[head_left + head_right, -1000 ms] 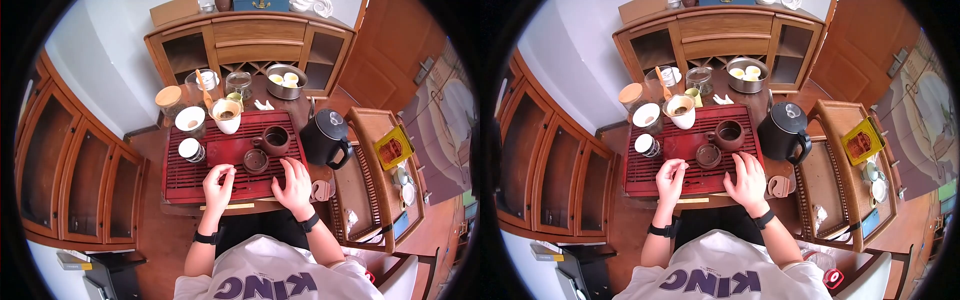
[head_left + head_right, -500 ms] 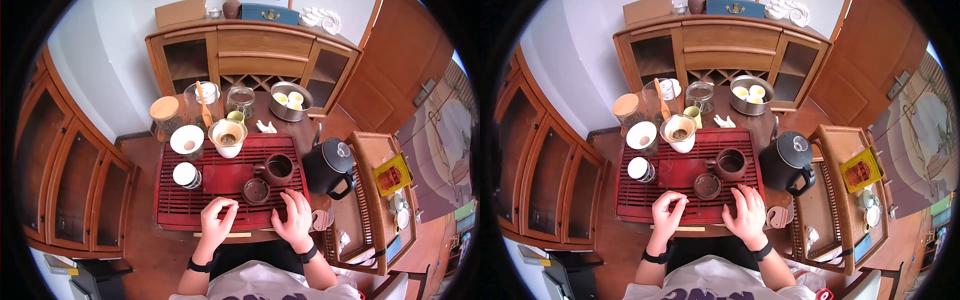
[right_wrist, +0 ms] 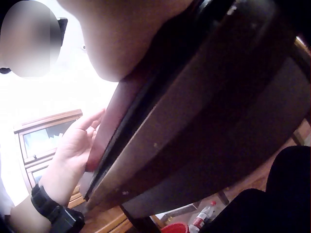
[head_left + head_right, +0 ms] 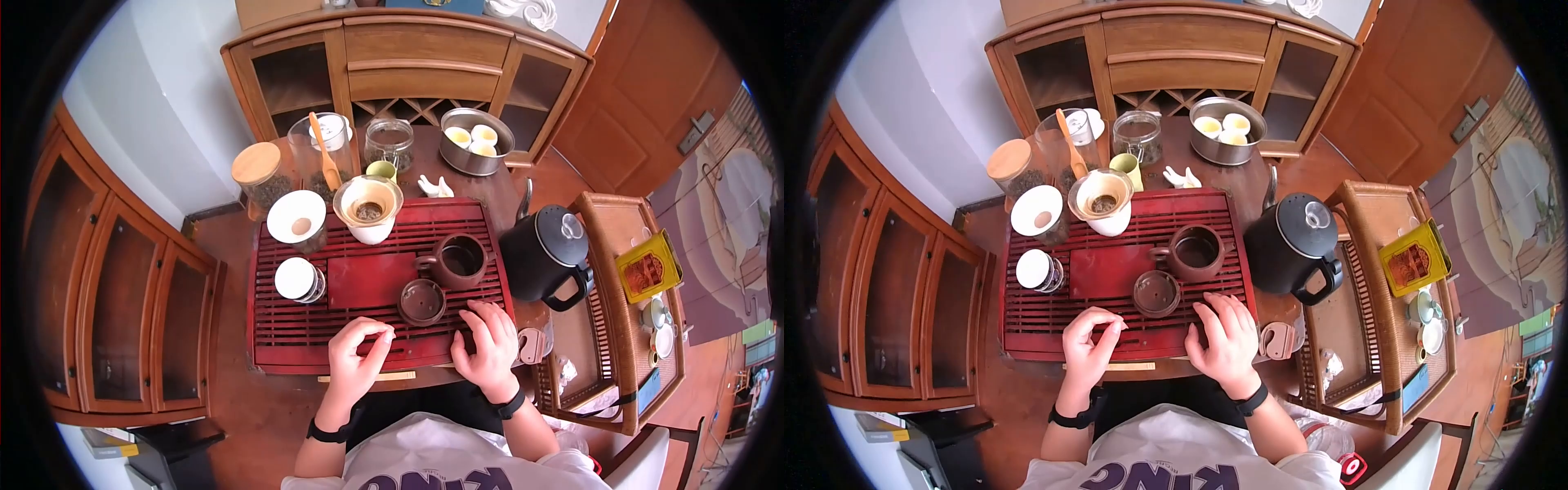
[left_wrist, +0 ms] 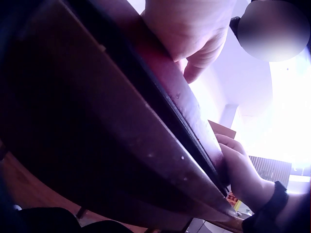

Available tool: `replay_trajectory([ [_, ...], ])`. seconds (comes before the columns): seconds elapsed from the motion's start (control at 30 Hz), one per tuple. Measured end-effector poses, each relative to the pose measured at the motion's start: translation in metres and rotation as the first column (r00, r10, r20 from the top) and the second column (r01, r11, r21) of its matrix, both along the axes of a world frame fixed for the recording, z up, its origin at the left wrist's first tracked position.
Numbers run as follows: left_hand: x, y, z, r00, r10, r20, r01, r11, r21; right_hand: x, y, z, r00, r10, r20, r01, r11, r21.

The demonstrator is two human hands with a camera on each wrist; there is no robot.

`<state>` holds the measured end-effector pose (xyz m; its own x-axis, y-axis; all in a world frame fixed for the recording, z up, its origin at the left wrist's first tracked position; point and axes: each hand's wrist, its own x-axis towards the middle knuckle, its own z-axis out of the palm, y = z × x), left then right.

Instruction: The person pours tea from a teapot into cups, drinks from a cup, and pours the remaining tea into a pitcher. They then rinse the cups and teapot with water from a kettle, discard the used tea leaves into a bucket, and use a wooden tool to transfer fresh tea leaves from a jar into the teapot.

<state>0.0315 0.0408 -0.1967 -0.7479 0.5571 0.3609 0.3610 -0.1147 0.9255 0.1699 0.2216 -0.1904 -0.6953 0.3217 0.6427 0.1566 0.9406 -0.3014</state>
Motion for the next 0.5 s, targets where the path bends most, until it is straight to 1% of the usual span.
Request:
replay_trajectory([
  [0.2,0.0006,0.0006,-0.0002,0.999,0.001,0.041,-0.002,0.999,0.037,0.0001,0.0018,-0.0018,0.999,0.025,-0.041,-0.024,0.999,0.025],
  [0.33,-0.0006,-0.0014,-0.0001,0.999,0.001,0.035,-0.002,0.999,0.044,-0.0005,0.0001,-0.0005,0.998,0.019,-0.052,-0.02,1.0,-0.014],
  [0.4,-0.0019,-0.0062,-0.0002,0.997,-0.072,0.034,0.07,0.996,0.047,-0.0004,0.0002,-0.0012,0.998,0.025,-0.061,-0.025,1.0,-0.008],
  [0.5,-0.0008,-0.0071,0.0023,0.997,-0.043,0.069,0.043,0.999,-0.006,-0.0005,0.001,-0.0022,0.997,0.034,-0.066,-0.035,0.999,-0.009],
])
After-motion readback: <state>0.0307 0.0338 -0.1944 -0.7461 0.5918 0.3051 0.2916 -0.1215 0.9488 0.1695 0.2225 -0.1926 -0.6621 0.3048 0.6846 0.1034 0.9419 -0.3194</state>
